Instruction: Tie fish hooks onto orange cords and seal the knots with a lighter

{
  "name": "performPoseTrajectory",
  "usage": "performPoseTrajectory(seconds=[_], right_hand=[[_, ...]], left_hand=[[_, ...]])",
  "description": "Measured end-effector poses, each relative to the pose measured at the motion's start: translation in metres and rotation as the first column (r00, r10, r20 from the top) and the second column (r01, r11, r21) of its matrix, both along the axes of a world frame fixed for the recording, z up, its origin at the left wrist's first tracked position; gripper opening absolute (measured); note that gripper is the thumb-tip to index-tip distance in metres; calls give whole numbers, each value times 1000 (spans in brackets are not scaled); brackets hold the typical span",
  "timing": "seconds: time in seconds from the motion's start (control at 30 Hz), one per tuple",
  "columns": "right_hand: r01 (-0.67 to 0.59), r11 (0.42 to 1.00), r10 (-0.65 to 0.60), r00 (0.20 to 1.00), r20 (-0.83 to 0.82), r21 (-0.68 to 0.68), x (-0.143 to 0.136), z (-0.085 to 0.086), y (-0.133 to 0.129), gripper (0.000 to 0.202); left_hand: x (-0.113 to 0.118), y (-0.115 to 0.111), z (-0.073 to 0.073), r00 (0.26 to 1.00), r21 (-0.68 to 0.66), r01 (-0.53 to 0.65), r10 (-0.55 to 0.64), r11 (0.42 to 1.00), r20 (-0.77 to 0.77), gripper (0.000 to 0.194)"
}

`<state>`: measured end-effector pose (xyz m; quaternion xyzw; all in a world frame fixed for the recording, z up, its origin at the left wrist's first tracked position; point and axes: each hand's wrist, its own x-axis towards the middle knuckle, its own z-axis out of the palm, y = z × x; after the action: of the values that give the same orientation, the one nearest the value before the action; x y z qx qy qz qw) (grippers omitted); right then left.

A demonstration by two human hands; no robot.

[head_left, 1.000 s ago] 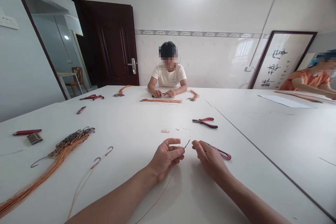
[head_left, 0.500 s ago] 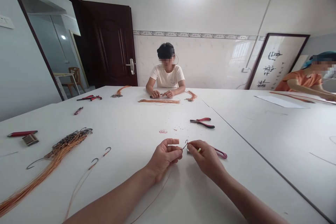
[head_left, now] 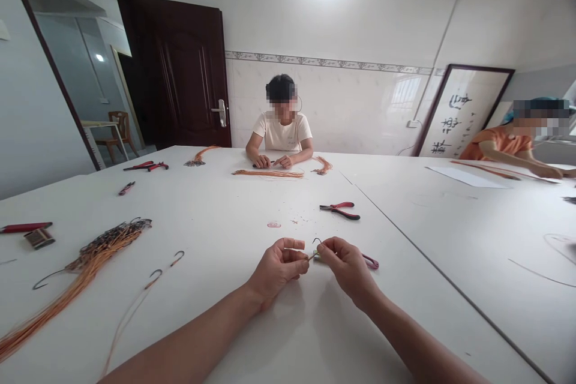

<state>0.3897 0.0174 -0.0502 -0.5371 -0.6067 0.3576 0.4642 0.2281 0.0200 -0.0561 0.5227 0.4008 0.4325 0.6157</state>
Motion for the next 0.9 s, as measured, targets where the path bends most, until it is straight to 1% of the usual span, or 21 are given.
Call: performPoseTrajectory(seconds=[0.17, 0.33, 0.4, 0.5, 0.57, 0.67, 0.77, 0.83, 0.9], right_hand=[[14, 998, -14, 1000, 0, 67, 2, 0, 0, 28], [26, 990, -21, 999, -41, 142, 1, 0, 2, 25], [78, 983, -65, 995, -80, 166, 3, -1, 7, 25], [235, 949, -199, 963, -180, 209, 16, 2, 18, 25], [366, 900, -303, 915, -266, 237, 30, 9, 25, 24], [553, 786, -424, 807, -411, 277, 58, 30, 27, 23], [681, 649, -461, 707, -536, 339, 87, 62, 14, 21], [727, 562, -452, 669, -590, 394, 106, 89, -1, 18], [748, 483, -425, 655, -624, 455, 126, 115, -22, 16]], left_hand=[[0, 1, 0, 1000, 5, 23, -23, 1000, 10, 36], [1, 2, 2, 999, 10, 53, -53, 999, -13, 36], [1, 2, 3, 999, 18, 47, -46, 999, -28, 37], [3, 0, 5, 997, 37, 44, -42, 998, -65, 37], [4, -2, 7, 994, 54, 53, -47, 997, -100, 36], [5, -7, 12, 987, 78, 72, -60, 994, -148, 33], [5, -12, 15, 981, 108, 102, -82, 989, -174, 29], [5, -13, 15, 973, 146, 122, -89, 982, -214, 26], [5, -12, 13, 958, 192, 139, -83, 971, -273, 26]])
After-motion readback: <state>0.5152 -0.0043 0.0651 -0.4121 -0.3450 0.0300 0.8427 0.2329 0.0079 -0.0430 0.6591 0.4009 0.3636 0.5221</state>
